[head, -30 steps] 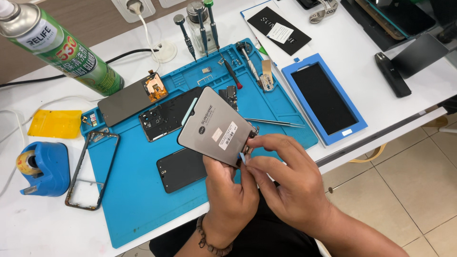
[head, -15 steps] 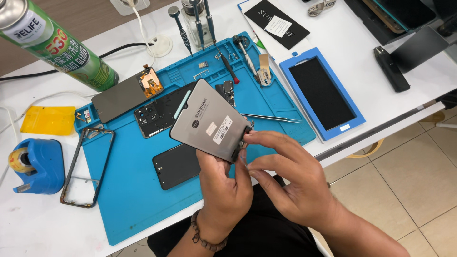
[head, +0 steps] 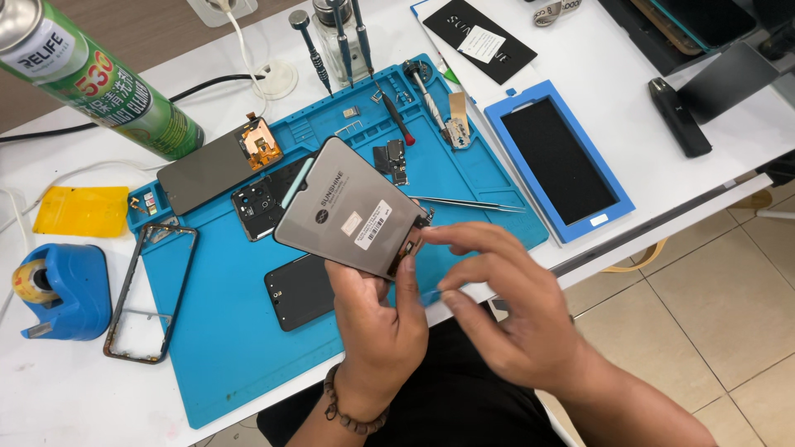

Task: The person uses tweezers and a screwdriver to remove components from a disassembled smartphone on a blue mat. They then clean the phone's back cover with a cotton swab and open a box to retrieve a new screen replacement.

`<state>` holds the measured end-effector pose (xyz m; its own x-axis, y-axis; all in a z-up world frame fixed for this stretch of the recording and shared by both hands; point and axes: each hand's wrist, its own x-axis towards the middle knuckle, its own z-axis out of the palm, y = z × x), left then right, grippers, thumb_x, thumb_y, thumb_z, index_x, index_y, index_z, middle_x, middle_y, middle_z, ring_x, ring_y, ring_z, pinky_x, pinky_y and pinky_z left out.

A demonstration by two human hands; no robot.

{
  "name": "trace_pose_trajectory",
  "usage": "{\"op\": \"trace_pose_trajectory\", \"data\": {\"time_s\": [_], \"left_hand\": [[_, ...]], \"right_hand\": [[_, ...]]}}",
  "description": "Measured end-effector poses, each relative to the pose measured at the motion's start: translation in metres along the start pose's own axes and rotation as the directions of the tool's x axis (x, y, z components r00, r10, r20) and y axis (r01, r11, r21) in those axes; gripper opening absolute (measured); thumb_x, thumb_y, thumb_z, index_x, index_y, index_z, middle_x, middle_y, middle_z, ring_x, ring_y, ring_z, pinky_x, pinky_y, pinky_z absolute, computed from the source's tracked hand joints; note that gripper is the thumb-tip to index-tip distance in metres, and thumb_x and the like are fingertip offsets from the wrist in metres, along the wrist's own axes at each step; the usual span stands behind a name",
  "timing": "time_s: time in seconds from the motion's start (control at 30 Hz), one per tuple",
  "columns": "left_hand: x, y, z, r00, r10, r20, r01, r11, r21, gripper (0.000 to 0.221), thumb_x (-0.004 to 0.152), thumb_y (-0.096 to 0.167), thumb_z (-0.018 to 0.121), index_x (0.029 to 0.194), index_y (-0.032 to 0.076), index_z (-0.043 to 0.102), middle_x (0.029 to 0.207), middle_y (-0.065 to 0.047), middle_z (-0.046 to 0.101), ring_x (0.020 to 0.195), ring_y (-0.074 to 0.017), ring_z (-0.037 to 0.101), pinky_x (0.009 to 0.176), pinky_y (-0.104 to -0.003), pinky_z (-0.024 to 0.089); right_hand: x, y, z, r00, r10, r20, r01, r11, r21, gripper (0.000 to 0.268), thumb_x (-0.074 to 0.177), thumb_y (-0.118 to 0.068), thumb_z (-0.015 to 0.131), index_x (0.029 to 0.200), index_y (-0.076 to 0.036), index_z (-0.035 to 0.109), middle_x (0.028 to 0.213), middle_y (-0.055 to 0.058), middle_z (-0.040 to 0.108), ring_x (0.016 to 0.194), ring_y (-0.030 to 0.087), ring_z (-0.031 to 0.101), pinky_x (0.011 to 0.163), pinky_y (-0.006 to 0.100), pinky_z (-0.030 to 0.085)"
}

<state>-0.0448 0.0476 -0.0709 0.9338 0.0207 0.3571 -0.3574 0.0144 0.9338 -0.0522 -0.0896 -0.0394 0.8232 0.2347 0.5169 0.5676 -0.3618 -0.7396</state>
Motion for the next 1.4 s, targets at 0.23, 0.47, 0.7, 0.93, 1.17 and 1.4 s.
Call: {"op": "trace_pose_trajectory", "data": {"time_s": [0.23,0.47,0.7,0.93,1.17,1.4], "left_hand": [[0.004,0.009,-0.007,0.996,-0.086,0.002,0.085,0.987,-0.137,0.067,0.09,0.003,0.05,0.142,0.002,0.008,0.129,-0.025,0.05,0.107,-0.0333,0.066,0.089,-0.045,0.063],[0.004,0.009,-0.007,0.993,-0.108,0.055,0.12,0.949,-0.292,0.063,0.092,0.004,0.046,0.144,0.005,0.009,0.13,-0.027,0.049,0.114,-0.0385,0.061,0.092,-0.048,0.06],[0.002,0.013,-0.014,0.978,-0.136,0.159,0.19,0.895,-0.404,0.06,0.092,-0.002,0.042,0.144,0.002,0.013,0.134,-0.023,0.044,0.116,-0.039,0.06,0.096,-0.049,0.058],[-0.001,0.018,-0.015,0.968,-0.192,0.16,0.238,0.907,-0.349,0.057,0.089,0.001,0.046,0.141,0.004,0.021,0.131,-0.019,0.05,0.116,-0.0346,0.062,0.095,-0.042,0.059],[-0.004,0.02,-0.014,0.977,-0.149,0.154,0.204,0.868,-0.453,0.057,0.09,-0.005,0.041,0.141,0.0,0.018,0.132,-0.022,0.046,0.115,-0.0376,0.06,0.098,-0.052,0.057],[-0.006,0.024,-0.015,0.98,-0.118,0.16,0.173,0.903,-0.394,0.053,0.089,-0.001,0.041,0.139,-0.002,0.023,0.121,-0.023,0.055,0.104,-0.0364,0.066,0.092,-0.048,0.06]], "right_hand": [[-0.007,0.047,-0.055,0.936,0.166,-0.31,-0.229,0.957,-0.18,0.007,0.093,0.006,0.054,0.092,0.006,0.06,0.091,0.016,0.066,0.077,0.02,0.059,0.07,0.028,0.047],[-0.027,0.106,-0.113,0.901,0.224,-0.37,-0.386,0.803,-0.454,0.008,0.1,0.003,0.065,0.093,0.002,0.062,0.087,0.01,0.063,0.078,0.017,0.055,0.071,0.028,0.046],[-0.029,0.126,-0.138,0.794,0.477,-0.378,-0.608,0.634,-0.478,0.012,0.107,-0.009,0.066,0.096,-0.005,0.062,0.079,0.002,0.052,0.074,0.011,0.045,0.068,0.026,0.037],[-0.02,0.136,-0.133,0.713,0.629,-0.311,-0.602,0.32,-0.732,0.018,0.096,-0.032,0.069,0.094,-0.014,0.069,0.072,0.0,0.061,0.069,0.017,0.055,0.068,0.033,0.044],[-0.014,0.127,-0.127,0.71,0.634,-0.307,-0.562,0.247,-0.789,0.021,0.098,-0.034,0.068,0.098,-0.013,0.071,0.07,0.002,0.061,0.066,0.017,0.055,0.069,0.033,0.047],[-0.031,0.1,-0.118,0.922,0.205,-0.327,-0.381,0.621,-0.685,0.024,0.113,0.004,0.07,0.13,0.015,0.057,0.101,0.023,0.059,0.086,0.03,0.057,0.073,0.038,0.047]]}}
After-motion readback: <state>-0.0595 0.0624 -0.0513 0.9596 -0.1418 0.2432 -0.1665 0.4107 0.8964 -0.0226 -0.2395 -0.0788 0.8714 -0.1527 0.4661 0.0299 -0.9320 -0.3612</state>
